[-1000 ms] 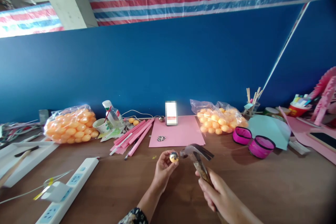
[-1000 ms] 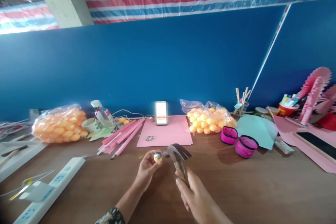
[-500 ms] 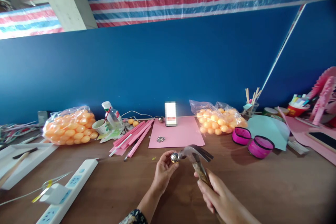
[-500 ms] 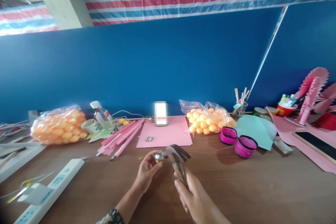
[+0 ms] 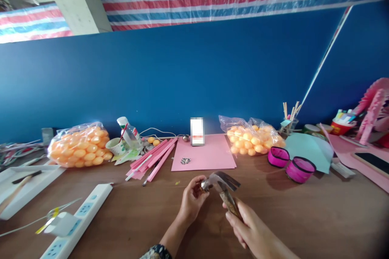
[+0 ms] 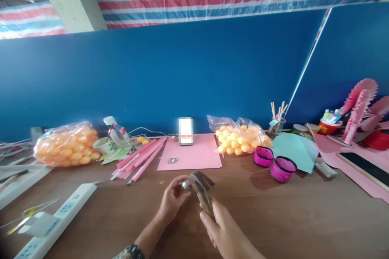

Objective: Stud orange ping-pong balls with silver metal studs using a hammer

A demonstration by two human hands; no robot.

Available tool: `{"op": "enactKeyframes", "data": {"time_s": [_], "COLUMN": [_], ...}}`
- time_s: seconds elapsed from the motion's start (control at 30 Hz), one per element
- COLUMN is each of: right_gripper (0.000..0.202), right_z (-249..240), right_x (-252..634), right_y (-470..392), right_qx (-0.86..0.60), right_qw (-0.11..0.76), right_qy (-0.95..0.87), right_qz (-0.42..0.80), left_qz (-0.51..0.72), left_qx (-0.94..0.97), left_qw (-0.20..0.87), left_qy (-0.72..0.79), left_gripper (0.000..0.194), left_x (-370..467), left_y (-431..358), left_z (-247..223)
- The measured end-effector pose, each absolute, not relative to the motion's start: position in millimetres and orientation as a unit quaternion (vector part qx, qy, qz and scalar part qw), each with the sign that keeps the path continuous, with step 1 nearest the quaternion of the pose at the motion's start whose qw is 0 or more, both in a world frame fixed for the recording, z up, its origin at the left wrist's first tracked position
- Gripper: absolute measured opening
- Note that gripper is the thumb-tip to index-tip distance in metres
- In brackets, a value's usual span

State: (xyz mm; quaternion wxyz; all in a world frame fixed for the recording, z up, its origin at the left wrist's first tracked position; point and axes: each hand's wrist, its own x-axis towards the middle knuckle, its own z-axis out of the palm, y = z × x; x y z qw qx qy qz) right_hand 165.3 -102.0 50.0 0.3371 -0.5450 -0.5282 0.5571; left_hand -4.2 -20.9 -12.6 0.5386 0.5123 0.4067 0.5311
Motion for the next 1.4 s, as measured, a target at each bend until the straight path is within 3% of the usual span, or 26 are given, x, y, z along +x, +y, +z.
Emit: {"op": "enactKeyframes", "data": {"time_s": [0.47,0.63,0.83,1.4], "right_gripper": [0.04,0.028,0.025,0.035], "right_z": [59,54,23,-10], "right_x": [176,213,272,324], "right_y": [-101,-93,-74,-53], "right_qx": [-0.544,-0.617,-0.669,-0.695], "right_qw": [0.352,0.337,0.244,0.162], "right_qy": [-0.543,-0.643,-0.695,-0.7], "right_qz": [0.534,0.306,0.097,-0.029], "left_qz": [0.522,0.524,0.521,0.521], "left_qx": [0.515,0.491,0.51,0.508], "left_qw": [0.533,0.534,0.523,0.53], "left_qy": [0.422,0.446,0.442,0.435], "left_gripper": [0.042,0.046,0.044,0.043], "left_x": [-6,-8,-10,-9], "left_y": [-21,-19,-19,-20], "left_z": [-18,-14,-13,-14]}}
